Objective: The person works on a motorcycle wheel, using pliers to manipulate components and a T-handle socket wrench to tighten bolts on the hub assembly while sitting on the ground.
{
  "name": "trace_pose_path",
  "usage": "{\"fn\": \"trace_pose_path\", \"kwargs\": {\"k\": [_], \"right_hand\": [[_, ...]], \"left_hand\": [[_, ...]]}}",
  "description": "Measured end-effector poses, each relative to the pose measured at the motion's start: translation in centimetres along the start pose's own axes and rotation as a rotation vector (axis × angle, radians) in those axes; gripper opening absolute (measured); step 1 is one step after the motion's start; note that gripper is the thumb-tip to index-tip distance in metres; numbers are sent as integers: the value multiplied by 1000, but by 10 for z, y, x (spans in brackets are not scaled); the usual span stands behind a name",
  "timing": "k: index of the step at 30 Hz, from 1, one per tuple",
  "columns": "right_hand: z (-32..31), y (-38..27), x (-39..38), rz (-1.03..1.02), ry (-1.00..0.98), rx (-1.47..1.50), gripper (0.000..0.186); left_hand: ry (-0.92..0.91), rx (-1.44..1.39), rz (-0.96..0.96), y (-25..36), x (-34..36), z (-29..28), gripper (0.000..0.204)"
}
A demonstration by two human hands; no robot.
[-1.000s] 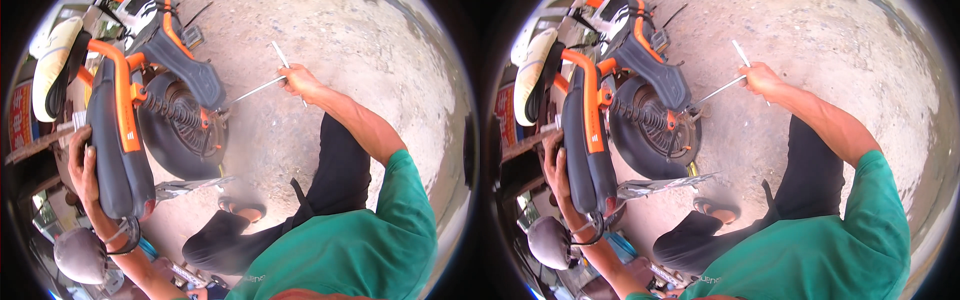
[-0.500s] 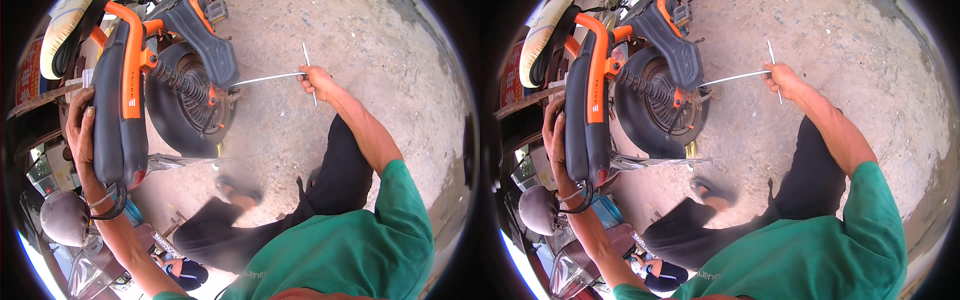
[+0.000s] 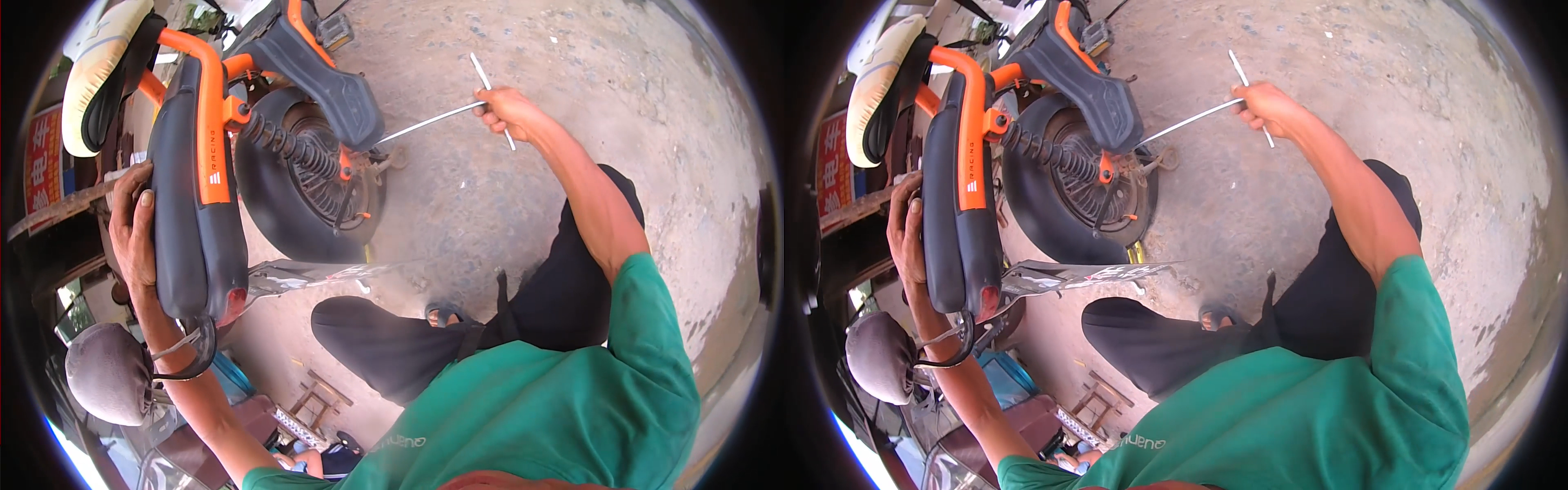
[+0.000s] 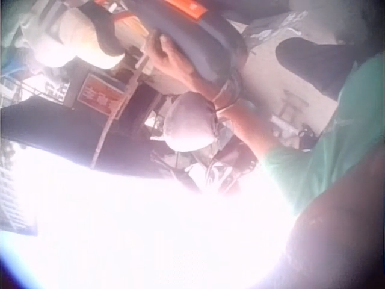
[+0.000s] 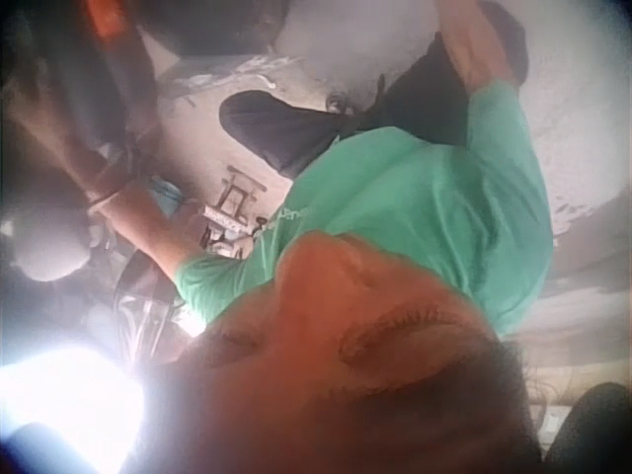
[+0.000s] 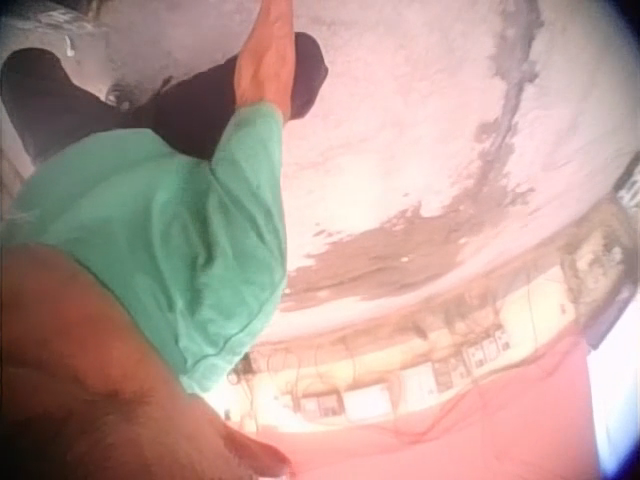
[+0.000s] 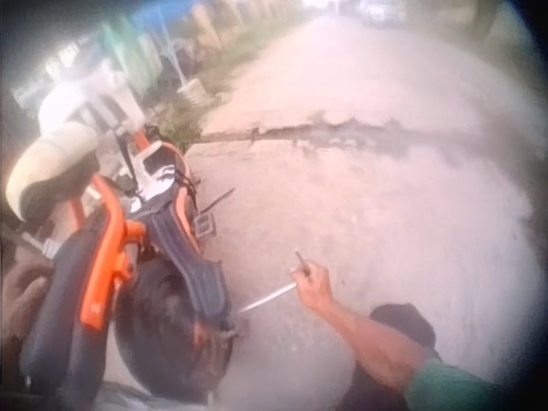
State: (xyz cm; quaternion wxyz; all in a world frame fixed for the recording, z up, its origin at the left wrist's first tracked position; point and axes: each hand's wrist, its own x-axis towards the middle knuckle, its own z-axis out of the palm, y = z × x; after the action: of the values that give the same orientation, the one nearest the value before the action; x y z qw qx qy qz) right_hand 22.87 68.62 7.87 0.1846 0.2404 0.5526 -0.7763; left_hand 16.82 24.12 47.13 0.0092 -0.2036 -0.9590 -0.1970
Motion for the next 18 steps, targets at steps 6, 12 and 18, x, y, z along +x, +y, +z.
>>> {"fn": "trace_pose_path", "kwargs": {"k": [6,12,18], "right_hand": [[2,-12,8,247,-2,185,19],[32,18,4,-229,519,-310,31],[41,21,5,-772,508,-369,31]], "left_hand": [[9,-18,7,1,1,3,39],[27,-39,3,-2,-2,2,36],[43,-14,-13,4,-3,1,32]]}}
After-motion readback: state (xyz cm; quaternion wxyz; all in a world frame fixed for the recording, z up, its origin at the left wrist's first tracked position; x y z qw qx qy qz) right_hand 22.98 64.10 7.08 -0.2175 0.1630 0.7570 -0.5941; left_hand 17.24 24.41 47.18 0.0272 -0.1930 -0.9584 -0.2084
